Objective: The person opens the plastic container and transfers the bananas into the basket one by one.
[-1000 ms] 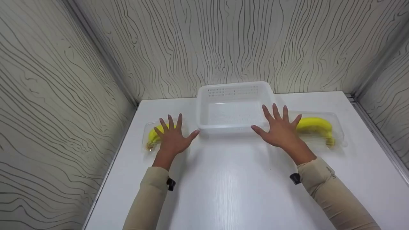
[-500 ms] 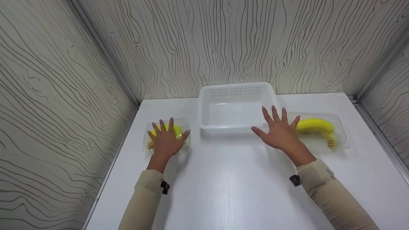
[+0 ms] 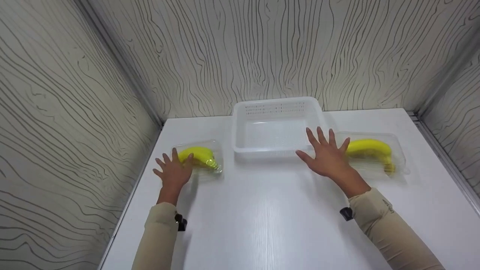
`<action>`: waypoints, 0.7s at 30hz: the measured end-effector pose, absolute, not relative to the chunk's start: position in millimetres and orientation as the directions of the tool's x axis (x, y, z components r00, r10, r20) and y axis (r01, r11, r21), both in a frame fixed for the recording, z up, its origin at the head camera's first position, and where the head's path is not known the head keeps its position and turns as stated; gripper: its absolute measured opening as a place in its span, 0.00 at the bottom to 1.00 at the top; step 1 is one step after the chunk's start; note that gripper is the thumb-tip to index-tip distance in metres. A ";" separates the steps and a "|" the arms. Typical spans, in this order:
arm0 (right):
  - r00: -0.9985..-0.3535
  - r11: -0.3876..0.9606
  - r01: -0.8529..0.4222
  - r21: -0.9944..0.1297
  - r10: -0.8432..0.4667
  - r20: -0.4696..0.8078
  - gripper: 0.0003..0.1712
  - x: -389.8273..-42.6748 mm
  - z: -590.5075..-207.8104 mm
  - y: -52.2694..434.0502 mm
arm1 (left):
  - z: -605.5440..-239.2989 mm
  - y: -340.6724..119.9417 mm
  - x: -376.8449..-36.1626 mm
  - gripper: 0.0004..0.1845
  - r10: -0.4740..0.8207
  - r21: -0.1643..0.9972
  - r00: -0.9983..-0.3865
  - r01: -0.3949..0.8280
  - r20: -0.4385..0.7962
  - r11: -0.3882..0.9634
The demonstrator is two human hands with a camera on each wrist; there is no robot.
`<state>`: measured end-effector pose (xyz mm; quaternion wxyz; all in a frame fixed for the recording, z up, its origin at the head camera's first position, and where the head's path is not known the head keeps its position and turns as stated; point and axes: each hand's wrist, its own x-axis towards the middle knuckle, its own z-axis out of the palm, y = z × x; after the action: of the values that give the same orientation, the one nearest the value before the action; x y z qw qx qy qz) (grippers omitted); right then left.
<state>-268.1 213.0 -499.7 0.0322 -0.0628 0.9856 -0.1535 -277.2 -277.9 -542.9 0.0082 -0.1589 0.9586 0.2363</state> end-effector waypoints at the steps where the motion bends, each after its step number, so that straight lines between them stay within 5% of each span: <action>1: -0.990 0.944 -0.115 -0.310 -0.135 -0.042 0.54 -268.1 -500.0 212.8 | -545.4 -281.6 -277.3 0.51 -0.320 0.463 -0.942 -0.328 -0.098 0.824; 10: -0.987 0.926 -0.142 -0.350 -0.157 -0.016 0.52 -265.7 -501.0 209.4 | -563.1 -302.6 -277.9 0.44 -0.416 0.565 -0.898 -0.420 -0.146 0.710; 21: -0.981 0.900 -0.189 -0.392 -0.187 0.044 0.50 -267.4 -502.5 195.0 | -582.5 -312.8 -280.8 0.44 -0.414 0.741 -0.893 -0.398 -0.177 0.541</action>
<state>-267.4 195.0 -502.5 -0.0024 -0.0964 0.9748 -0.2014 -280.8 -312.8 -582.5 -0.0098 -0.2313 0.8778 0.4194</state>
